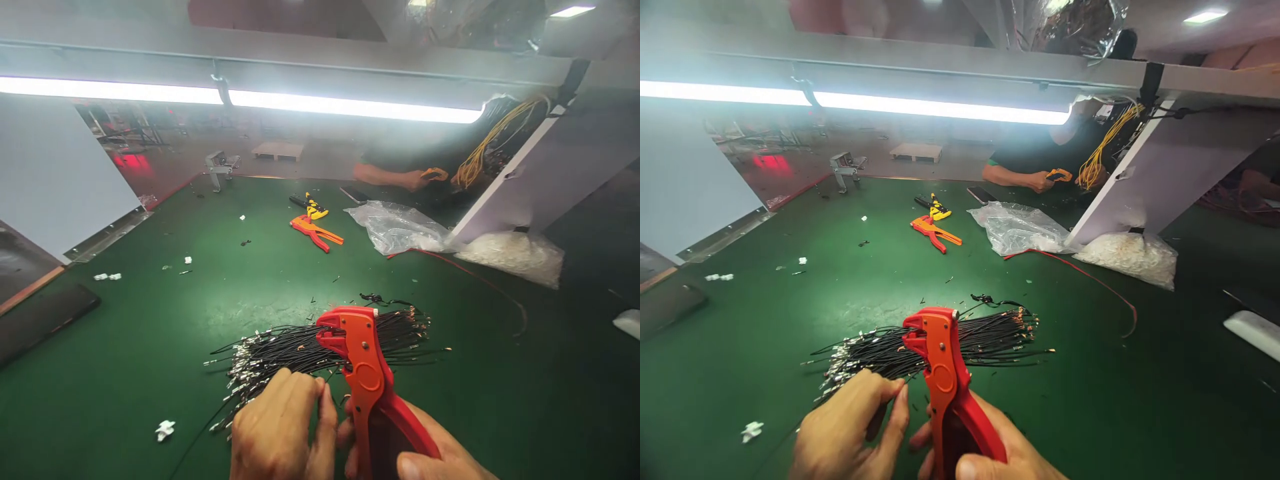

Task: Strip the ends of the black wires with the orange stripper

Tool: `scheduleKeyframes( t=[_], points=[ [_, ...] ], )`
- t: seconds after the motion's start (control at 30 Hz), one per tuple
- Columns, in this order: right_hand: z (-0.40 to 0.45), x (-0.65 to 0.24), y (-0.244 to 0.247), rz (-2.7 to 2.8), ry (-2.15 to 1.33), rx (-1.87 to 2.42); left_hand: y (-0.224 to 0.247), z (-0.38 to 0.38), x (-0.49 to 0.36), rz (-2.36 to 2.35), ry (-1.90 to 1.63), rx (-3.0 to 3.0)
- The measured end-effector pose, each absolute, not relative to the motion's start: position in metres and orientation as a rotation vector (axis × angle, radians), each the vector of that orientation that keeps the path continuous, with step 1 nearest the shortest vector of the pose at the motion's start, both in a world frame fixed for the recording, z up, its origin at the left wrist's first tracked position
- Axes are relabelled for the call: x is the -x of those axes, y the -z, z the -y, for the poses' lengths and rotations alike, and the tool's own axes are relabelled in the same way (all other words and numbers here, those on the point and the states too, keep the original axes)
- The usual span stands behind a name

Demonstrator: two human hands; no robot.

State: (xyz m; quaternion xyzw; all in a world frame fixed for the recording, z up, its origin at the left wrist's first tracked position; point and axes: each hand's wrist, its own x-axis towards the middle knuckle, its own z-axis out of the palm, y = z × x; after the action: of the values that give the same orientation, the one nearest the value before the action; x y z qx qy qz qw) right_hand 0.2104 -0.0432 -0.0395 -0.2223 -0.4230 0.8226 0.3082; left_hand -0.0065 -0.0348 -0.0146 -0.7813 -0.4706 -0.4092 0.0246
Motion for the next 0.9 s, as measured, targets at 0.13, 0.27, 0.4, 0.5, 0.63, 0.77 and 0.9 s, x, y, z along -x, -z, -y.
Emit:
scheduleKeyframes(
  t=[0.13, 0.27, 0.4, 0.5, 0.63, 0.77, 0.9],
  points=[
    [0.047, -0.204, 0.042, 1.151, -2.145, 0.684, 0.009, 0.037, 0.007, 1.431, 1.24, 2.451],
    [0.051, -0.202, 0.05, 1.165, -2.155, 0.689, 0.005, 0.039, 0.006, 1.393, 1.212, 2.428],
    [0.048, -0.195, 0.044, 1.162, -2.152, 0.765, 0.003, 0.042, 0.003, 1.406, 1.208, 2.392],
    [0.04, -0.185, 0.024, 1.207, -2.16, 0.824, 0.003, 0.042, 0.002, 1.402, 1.247, 2.402],
    [0.032, -0.175, -0.002, 1.251, -2.139, 0.845, 0.004, 0.042, 0.001, 1.401, 1.269, 2.4],
    [0.038, -0.181, -0.011, 1.256, -2.121, 0.894, 0.006, 0.042, 0.0, 1.367, 1.287, 2.4],
    [0.051, -0.187, -0.001, 1.217, -2.111, 0.882, 0.007, 0.043, -0.002, 1.298, 1.316, 2.419]
  ],
)
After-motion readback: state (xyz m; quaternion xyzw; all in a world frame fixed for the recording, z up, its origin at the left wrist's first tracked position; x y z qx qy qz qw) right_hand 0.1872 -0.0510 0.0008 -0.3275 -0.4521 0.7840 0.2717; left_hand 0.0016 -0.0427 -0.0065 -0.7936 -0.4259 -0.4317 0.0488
